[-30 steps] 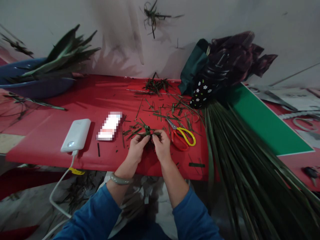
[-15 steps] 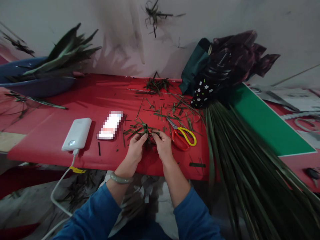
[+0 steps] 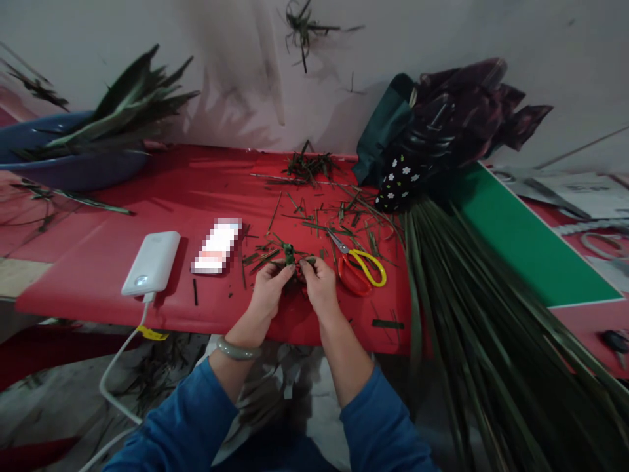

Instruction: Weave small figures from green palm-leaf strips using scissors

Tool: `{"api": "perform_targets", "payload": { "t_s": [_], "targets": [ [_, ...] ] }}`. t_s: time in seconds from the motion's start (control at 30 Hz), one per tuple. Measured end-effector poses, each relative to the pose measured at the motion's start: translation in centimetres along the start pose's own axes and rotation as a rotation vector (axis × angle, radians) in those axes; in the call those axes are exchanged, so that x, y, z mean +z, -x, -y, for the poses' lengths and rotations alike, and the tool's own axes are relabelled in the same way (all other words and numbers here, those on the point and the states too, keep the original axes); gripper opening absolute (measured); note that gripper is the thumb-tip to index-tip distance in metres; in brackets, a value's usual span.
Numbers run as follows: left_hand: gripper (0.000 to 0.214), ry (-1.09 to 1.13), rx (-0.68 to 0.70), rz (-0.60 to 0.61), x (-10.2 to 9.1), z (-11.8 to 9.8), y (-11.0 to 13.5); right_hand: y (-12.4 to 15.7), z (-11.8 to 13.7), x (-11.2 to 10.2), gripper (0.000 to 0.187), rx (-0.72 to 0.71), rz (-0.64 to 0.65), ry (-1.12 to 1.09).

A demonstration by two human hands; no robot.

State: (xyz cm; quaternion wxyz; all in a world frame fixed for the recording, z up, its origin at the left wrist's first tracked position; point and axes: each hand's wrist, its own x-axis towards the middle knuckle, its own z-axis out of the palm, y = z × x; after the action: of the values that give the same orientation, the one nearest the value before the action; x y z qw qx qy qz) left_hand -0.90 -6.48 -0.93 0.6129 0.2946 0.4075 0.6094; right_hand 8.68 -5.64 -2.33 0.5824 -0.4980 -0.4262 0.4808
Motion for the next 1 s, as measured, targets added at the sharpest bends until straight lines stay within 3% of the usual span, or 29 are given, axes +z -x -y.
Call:
{"api": "perform_targets", "payload": {
  "t_s": [0.13,0.27,0.47,0.67,0.8,1.0],
  "targets": [
    [0.024,-0.014,-0.019,0.030,0.1,0.0,0.0,0.0,-0.1,0.0,0.018,-0.044,0.012,0.029],
    [0.018,-0.054,0.024,-0.032,0.2,0.2,-0.1,0.1,-0.1,-0.1,0.016,-0.050,0.021,0.055],
    [0.017,-0.115,0.065,-0.055,0.4,0.3,-0.3,0.2,-0.1,0.0,0.018,-0.065,-0.060,0.112],
    [0.022,-0.049,0.002,-0.023,0.1,-0.1,-0.2,0.0,-0.1,0.1,0.019,-0.009,-0.039,-0.017],
    [0.021,-0.020,-0.032,-0.087,-0.3,-0.1,-0.3,0.0,0.4,0.2,0.022,0.034,-0.068,-0.090],
    [0.020,-0.013,0.023,-0.053,-0.4,0.3,-0.4,0.1,1.0,0.4,0.030,0.115,0.074,-0.202]
  ]
}}
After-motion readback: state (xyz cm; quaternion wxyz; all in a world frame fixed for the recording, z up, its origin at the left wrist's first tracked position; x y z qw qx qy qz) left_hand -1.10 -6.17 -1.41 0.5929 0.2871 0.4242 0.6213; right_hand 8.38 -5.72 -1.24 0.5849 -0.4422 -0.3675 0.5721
